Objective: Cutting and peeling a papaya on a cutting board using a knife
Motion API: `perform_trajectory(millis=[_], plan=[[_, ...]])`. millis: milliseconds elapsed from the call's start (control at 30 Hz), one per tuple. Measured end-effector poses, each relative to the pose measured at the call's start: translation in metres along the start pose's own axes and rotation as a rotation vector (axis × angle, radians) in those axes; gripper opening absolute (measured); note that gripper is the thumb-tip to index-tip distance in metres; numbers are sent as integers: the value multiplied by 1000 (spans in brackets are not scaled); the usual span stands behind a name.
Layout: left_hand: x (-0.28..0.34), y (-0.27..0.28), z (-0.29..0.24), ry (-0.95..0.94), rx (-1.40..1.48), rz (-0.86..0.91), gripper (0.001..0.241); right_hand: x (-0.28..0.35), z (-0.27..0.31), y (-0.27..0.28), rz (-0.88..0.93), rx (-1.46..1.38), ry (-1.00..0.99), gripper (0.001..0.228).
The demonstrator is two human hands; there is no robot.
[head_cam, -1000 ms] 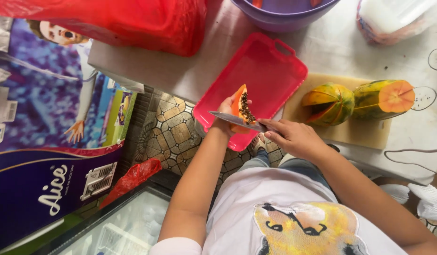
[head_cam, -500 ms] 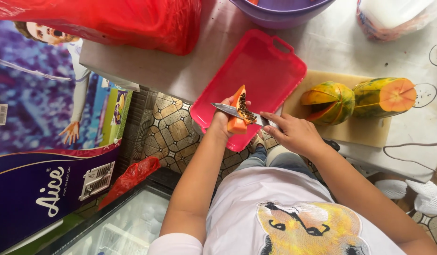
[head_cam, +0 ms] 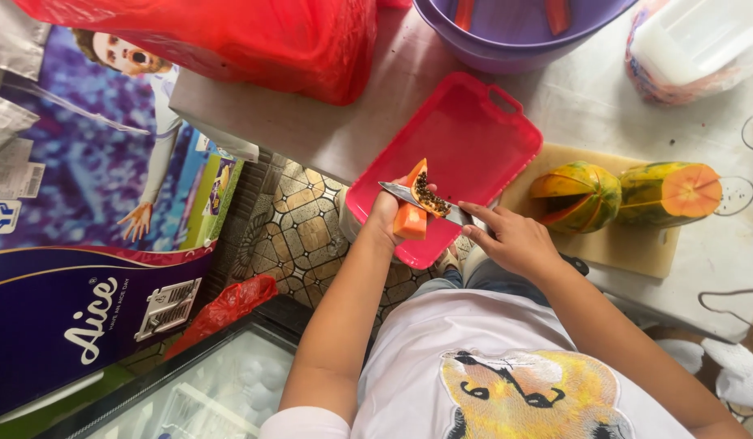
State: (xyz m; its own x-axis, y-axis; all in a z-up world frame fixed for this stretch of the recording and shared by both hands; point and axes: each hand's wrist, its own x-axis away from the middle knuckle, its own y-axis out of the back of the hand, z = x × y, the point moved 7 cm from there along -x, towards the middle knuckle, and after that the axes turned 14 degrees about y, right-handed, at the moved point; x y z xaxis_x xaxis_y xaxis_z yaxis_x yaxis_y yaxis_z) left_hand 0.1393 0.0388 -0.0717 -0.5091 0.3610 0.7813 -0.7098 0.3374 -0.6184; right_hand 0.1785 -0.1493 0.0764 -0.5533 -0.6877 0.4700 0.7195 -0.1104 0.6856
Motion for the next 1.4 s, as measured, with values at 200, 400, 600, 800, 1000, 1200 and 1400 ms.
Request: perform_trajectory(millis=[200, 400, 600, 800, 1000, 1200, 1400], plan=[[-16, 33, -10, -2, -29, -60, 35, -12, -9, -11, 3, 56, -12, 50], [-38, 58, -14, 42, -100, -128, 38, -13, -16, -4, -64, 53, -48, 50], [-51, 67, -12, 75, -159, -154, 43, -15, -29, -8, -113, 6, -136, 51], [-8, 29, -11, -17, -214, -189, 46, -49, -78, -90, -145, -1006, -254, 55], [-23, 51, -29, -70, -169, -218, 40, -12, -1, -5, 15, -205, -45, 52], [-23, 54, -28, -66, -175, -211, 40, 8, 7, 6, 58, -174, -66, 51], [-27, 51, -27, -56, -201, -202, 39, 5, -4, -2, -2, -75, -58, 51]])
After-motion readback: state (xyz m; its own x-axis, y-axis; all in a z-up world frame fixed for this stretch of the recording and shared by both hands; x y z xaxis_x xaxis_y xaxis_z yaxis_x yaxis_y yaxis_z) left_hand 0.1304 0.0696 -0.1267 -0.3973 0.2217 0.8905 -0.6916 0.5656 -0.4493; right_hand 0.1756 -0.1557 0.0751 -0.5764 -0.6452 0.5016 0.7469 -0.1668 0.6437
